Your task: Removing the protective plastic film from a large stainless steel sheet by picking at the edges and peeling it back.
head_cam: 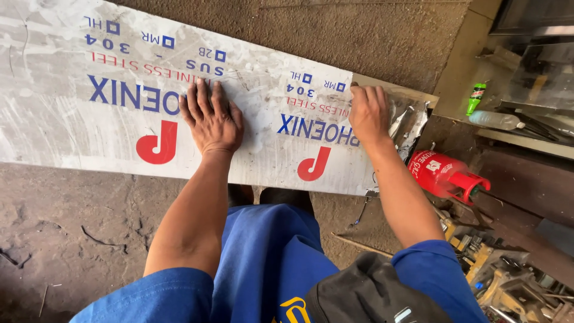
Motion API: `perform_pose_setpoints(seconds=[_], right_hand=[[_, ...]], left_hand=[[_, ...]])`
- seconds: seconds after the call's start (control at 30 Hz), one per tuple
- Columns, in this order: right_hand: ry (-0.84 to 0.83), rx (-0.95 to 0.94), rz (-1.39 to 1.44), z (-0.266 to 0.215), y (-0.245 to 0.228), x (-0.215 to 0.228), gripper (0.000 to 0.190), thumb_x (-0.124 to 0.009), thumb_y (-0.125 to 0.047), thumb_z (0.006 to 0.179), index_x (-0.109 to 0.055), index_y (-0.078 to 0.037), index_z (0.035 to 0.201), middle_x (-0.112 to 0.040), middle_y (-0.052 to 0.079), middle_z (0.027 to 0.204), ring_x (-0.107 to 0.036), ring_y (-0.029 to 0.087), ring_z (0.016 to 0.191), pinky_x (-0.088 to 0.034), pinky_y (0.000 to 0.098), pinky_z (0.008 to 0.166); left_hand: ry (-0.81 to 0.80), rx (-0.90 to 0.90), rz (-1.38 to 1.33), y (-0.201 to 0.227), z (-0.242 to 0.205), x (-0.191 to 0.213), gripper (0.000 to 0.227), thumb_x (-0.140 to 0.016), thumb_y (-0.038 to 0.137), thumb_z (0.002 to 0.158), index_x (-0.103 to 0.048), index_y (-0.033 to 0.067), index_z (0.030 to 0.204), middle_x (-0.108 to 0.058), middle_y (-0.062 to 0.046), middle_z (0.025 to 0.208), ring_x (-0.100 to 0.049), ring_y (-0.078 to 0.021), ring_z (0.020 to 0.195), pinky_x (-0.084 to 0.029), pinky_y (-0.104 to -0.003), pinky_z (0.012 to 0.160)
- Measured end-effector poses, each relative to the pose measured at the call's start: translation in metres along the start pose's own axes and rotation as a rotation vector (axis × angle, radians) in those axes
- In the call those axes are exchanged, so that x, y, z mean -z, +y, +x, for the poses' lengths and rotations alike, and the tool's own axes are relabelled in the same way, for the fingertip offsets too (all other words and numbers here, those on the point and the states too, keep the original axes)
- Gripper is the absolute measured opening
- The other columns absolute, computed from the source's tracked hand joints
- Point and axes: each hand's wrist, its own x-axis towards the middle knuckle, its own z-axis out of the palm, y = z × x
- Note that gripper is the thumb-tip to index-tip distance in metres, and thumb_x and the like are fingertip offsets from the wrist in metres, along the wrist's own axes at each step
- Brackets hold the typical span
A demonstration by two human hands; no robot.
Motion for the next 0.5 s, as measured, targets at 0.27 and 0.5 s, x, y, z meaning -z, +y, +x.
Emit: perform_pose_setpoints(seconds=[0.27, 0.5], right_hand=[[0.245, -0.459, 0.362, 0.017, -0.034, -0.012, 0.019, -0.072, -0.005, 0.093, -0.077, -0.002, 0.111, -0.068, 0.017, 0.099, -0.068, 0.039, 0.090, -0.053, 0.0435, 0.084], [0.504, -0.668, 0.242, 0.020, -0.058, -0.051, 0.025, -0.074, -0.007, 0.091, -0.081, -0.014, 0.114, -0.068, 0.006, 0.107, -0.068, 0.027, 0.096, -0.050, 0.0370, 0.091]], left_hand=[[-0.008, -0.006, -0.001, 0.000, -0.001, 0.002, 0.056, -0.058, 0.040, 0.096, -0.049, 0.0152, 0.146, -0.033, -0.012, 0.155, -0.022, -0.0373, 0.148, -0.014, -0.060, 0.122], [0.005, -0.017, 0.015, 0.000, 0.001, 0.005, 0.056, -0.058, 0.039, 0.096, -0.049, 0.0153, 0.145, -0.033, -0.013, 0.154, -0.024, -0.0372, 0.148, -0.015, -0.060, 0.121]])
